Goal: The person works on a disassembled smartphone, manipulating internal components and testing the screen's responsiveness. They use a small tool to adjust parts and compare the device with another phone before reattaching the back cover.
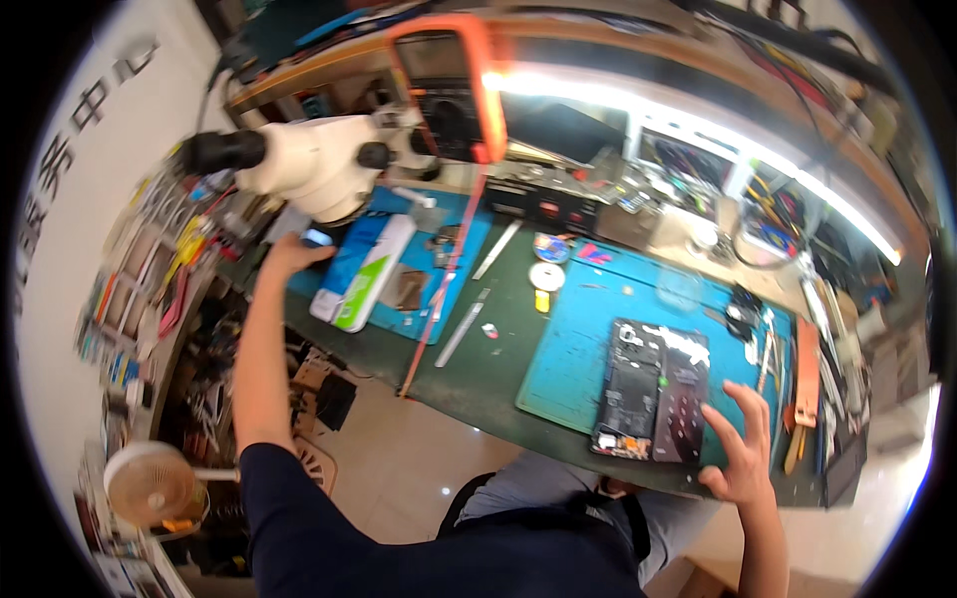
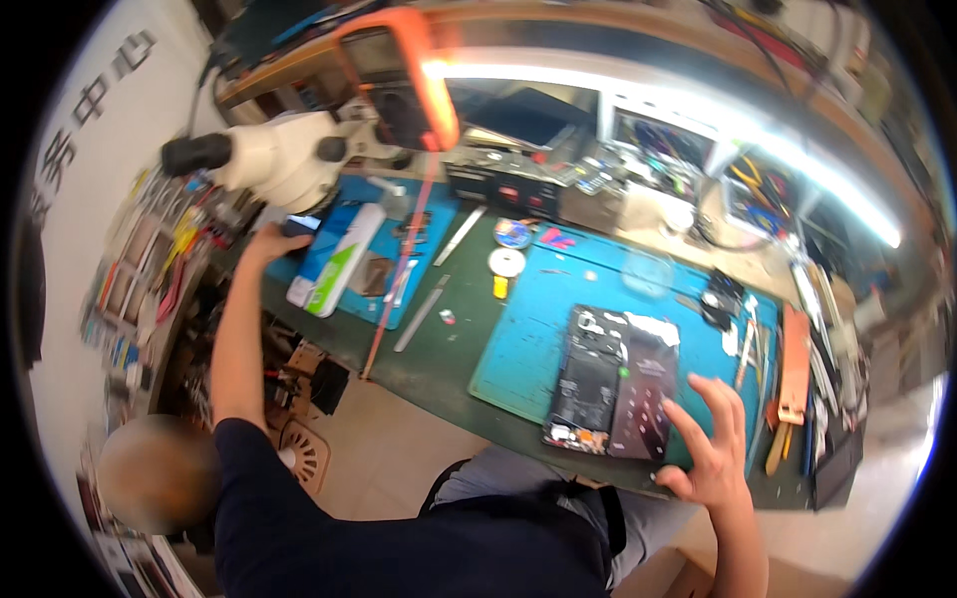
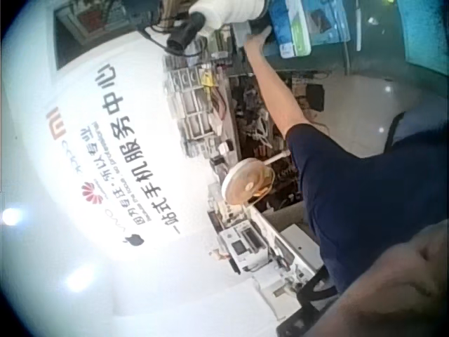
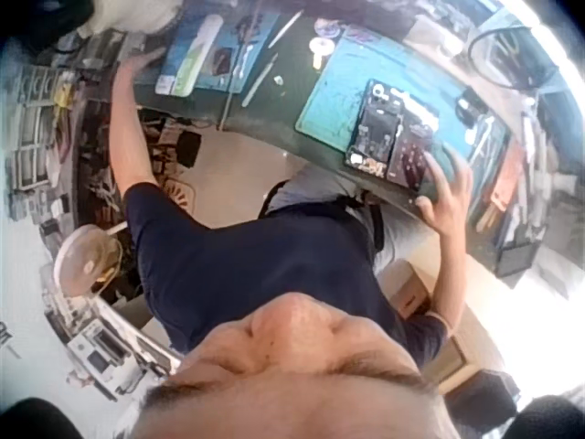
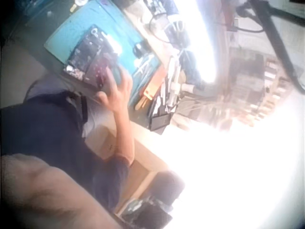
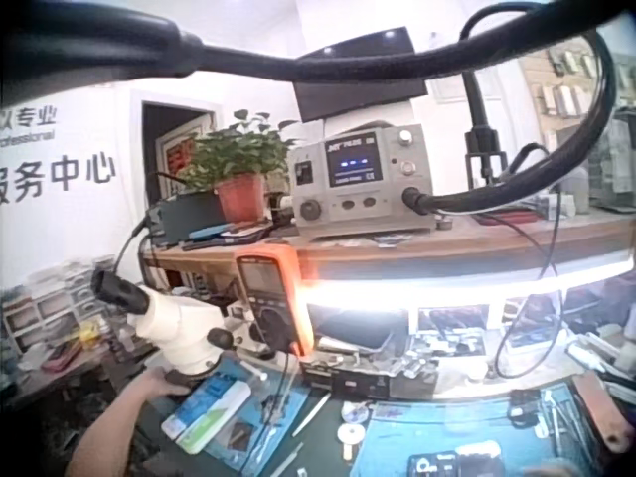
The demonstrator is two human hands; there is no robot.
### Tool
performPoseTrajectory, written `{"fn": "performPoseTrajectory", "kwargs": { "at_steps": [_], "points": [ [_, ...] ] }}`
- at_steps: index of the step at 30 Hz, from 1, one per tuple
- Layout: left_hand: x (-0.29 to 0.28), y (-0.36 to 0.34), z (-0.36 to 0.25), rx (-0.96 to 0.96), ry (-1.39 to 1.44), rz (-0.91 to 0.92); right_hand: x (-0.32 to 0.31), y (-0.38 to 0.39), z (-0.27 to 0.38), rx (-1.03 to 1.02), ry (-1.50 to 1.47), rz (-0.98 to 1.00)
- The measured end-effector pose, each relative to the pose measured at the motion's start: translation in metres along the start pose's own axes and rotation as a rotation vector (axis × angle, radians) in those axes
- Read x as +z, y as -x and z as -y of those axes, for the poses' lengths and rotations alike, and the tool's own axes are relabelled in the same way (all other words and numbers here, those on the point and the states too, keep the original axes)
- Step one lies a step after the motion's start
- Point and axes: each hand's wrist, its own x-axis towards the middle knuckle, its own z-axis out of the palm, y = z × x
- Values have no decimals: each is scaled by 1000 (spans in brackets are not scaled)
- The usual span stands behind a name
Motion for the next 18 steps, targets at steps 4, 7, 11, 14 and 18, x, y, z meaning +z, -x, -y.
{"fn": "performPoseTrajectory", "kwargs": {
  "at_steps": [4, 7, 11, 14, 18],
  "points": [
    [-18, 3, -27, -146, 289, 250, -4, -7, 2, 1, 37, 3],
    [-21, 9, 22, -388, 990, 346, -3, -8, 2, -27, 37, -34],
    [-14, 85, 55, -390, 1551, 290, -3, -4, 0, -45, 23, -62],
    [-12, 170, 85, -204, 1773, 272, -3, -7, 0, -63, 4, -72],
    [2, 280, 55, -192, 1951, 30, -2, -7, -2, -77, 6, -70]
  ]
}}
